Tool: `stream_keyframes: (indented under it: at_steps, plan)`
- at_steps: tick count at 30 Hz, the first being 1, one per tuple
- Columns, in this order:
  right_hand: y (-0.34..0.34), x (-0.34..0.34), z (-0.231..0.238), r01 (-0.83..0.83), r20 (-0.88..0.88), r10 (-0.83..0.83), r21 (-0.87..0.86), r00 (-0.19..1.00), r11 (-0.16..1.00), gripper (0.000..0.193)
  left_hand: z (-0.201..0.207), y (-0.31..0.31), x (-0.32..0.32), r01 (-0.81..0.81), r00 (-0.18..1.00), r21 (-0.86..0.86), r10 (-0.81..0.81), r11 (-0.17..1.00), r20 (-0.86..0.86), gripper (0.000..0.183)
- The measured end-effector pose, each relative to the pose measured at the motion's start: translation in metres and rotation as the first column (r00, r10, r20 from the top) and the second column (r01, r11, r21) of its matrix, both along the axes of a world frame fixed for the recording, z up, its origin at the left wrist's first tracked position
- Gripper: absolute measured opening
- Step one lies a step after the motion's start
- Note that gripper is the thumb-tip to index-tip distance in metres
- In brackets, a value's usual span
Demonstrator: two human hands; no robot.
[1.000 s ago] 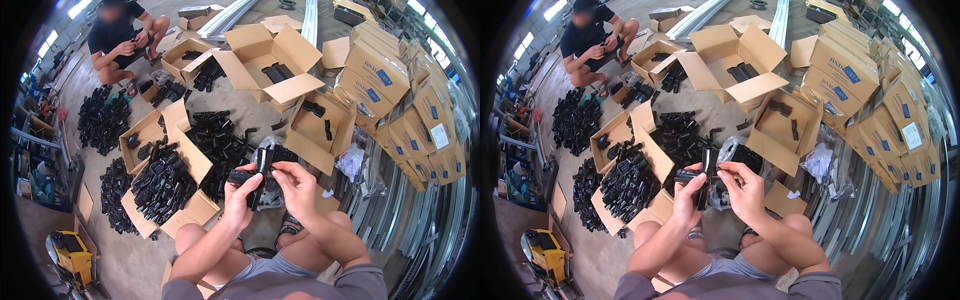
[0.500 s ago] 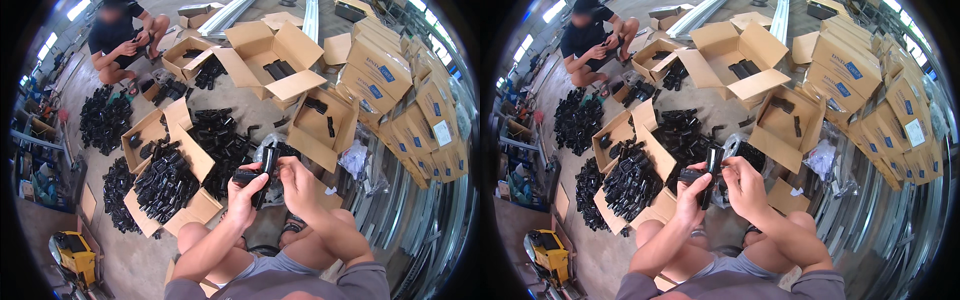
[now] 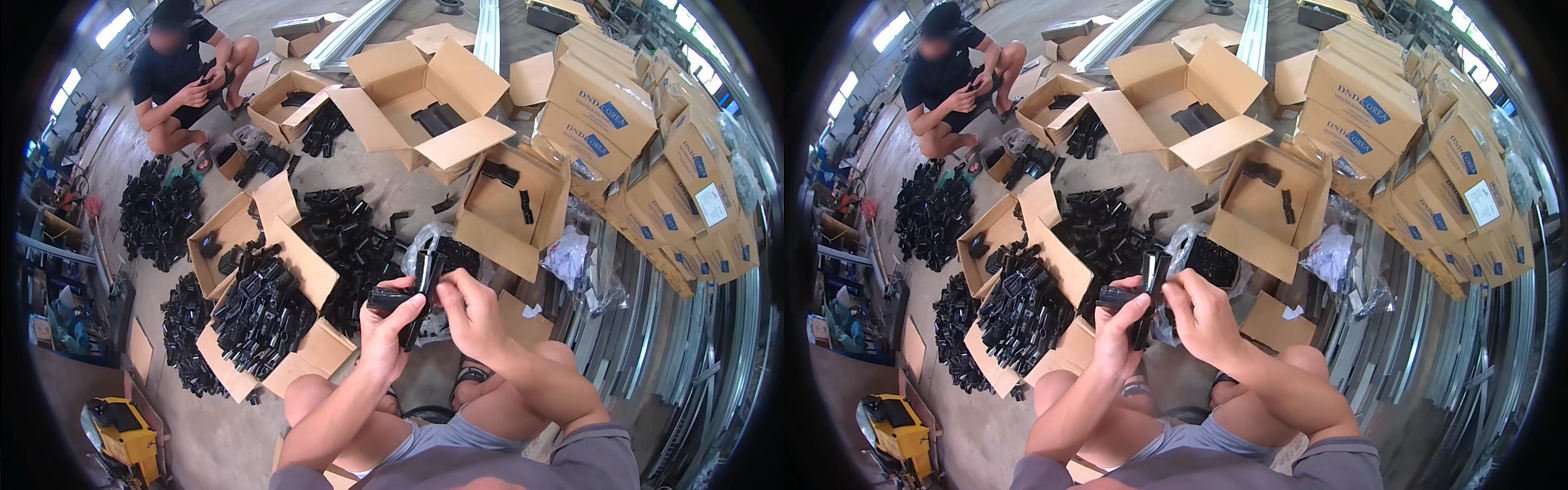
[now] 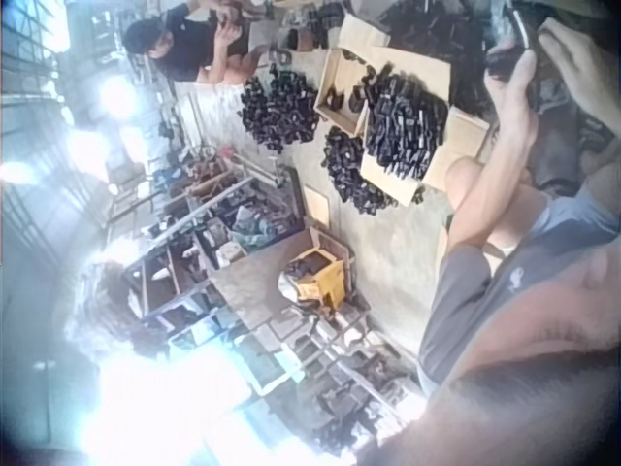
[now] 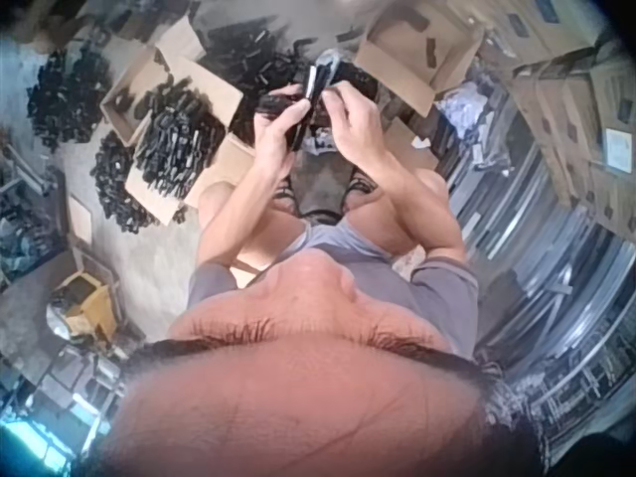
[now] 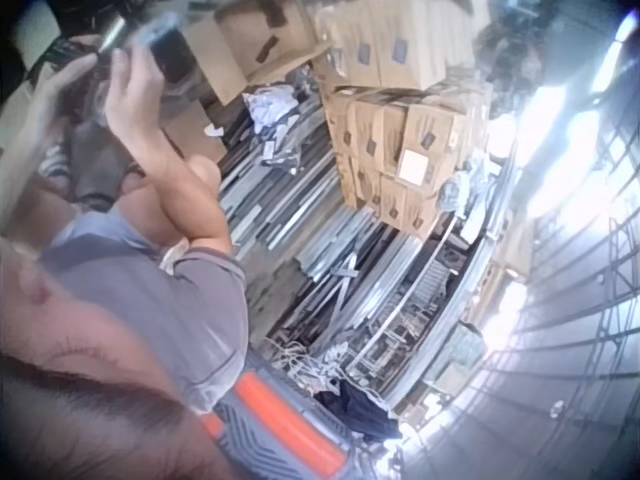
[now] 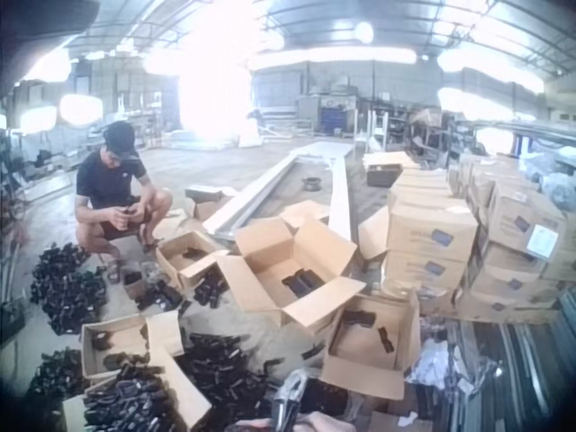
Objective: The person assembles black plastic pipe connectors by inserting smaller pins or components into the main connector bodies, handling several items from a box and placing them back in after assembly.
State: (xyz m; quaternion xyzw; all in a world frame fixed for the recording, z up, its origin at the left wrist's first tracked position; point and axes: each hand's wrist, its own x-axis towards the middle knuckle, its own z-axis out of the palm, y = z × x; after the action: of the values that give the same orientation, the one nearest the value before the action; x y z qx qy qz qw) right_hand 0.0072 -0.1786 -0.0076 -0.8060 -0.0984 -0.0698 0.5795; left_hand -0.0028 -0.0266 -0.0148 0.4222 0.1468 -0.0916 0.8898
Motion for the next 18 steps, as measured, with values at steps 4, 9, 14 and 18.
stream_keyframes:
  at_steps: [4,9,14,18]
  plan:
    - [-0.014,-0.004,-0.012,0.027,0.007,-0.027,-0.012,1.0,1.0,0.02,0.005,-0.013,-0.001,0.017,0.999,-0.026,-0.018,1.0,-0.035,0.032]
    - [-0.002,0.001,0.001,-0.012,0.013,0.012,-0.003,1.0,1.0,0.017,-0.001,-0.002,-0.002,-0.02,1.0,-0.013,0.02,1.0,0.003,0.034]
    - [-0.011,-0.003,-0.005,0.04,0.018,-0.041,0.031,0.999,0.999,0.024,0.002,-0.01,-0.004,0.036,0.999,-0.039,-0.036,0.999,0.004,0.033]
    - [-0.006,-0.004,-0.001,0.037,0.028,-0.036,-0.032,0.999,0.999,0.032,-0.003,-0.008,-0.002,0.022,1.0,-0.015,-0.022,1.0,0.013,0.034]
